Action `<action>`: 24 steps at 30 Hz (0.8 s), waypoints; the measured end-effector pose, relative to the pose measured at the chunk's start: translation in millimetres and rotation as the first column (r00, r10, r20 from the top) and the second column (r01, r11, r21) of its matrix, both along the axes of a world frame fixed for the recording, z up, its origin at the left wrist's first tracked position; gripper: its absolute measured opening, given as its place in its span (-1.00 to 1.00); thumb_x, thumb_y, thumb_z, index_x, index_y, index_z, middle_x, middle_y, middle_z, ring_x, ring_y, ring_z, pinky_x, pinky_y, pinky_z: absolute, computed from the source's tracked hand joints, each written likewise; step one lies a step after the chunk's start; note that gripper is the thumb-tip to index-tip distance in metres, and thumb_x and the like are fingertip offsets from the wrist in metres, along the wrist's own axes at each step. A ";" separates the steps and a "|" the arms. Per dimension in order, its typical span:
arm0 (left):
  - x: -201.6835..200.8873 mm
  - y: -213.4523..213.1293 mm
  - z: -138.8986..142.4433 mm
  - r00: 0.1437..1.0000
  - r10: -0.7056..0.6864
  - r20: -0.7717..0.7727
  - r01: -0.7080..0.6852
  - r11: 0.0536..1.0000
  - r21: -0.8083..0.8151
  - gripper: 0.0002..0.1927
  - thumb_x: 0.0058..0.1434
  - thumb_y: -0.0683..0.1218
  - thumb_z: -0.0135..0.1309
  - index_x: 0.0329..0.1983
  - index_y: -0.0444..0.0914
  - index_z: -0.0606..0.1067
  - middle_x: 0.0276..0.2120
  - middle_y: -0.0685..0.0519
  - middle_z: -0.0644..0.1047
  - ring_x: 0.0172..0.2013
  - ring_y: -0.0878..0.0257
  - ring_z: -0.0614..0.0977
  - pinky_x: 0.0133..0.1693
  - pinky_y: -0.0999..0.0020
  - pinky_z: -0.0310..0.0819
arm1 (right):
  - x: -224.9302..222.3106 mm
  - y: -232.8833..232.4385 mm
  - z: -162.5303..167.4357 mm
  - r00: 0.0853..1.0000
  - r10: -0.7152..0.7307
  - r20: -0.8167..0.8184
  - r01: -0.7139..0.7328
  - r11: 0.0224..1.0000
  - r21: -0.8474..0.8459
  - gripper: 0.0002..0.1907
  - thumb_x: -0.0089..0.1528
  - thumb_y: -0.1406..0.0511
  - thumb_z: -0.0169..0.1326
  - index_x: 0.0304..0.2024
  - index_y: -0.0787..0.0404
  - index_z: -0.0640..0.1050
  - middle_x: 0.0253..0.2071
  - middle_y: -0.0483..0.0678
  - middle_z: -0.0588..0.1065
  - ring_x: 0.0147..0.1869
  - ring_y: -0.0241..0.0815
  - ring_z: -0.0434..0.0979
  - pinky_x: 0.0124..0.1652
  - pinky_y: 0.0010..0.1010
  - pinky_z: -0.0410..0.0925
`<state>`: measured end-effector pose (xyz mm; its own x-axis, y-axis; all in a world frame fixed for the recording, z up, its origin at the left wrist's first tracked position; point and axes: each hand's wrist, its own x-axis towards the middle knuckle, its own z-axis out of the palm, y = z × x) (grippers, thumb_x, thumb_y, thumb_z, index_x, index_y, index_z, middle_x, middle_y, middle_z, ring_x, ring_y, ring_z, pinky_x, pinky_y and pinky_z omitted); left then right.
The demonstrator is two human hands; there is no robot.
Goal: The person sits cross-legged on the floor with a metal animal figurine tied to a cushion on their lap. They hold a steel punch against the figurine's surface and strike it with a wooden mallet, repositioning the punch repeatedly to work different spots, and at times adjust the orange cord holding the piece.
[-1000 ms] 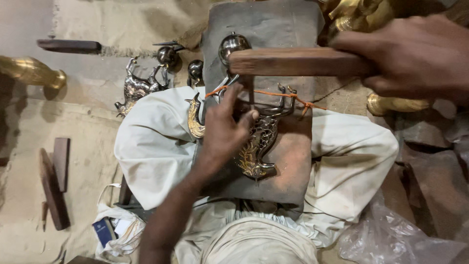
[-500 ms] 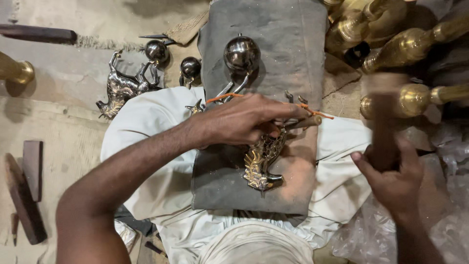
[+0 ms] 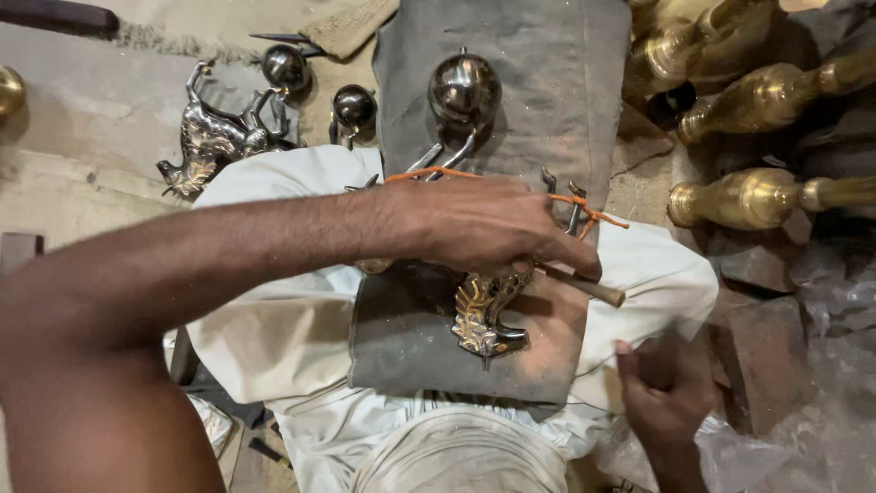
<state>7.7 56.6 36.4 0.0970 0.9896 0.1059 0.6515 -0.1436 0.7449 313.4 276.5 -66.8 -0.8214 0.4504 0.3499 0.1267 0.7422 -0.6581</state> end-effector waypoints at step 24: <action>-22.7 18.3 -3.0 0.987 -0.162 -0.002 0.161 0.981 -0.108 -0.61 0.29 -0.10 0.06 0.18 -0.01 0.34 -0.43 0.11 0.64 -0.45 0.22 0.68 -0.52 0.13 0.52 | 0.2 4.7 -27.5 0.995 -0.087 -0.057 0.095 0.981 0.166 -0.50 0.16 0.39 0.48 -0.04 0.36 0.43 -0.21 0.16 0.48 -0.19 -0.04 0.48 -0.17 -0.29 0.39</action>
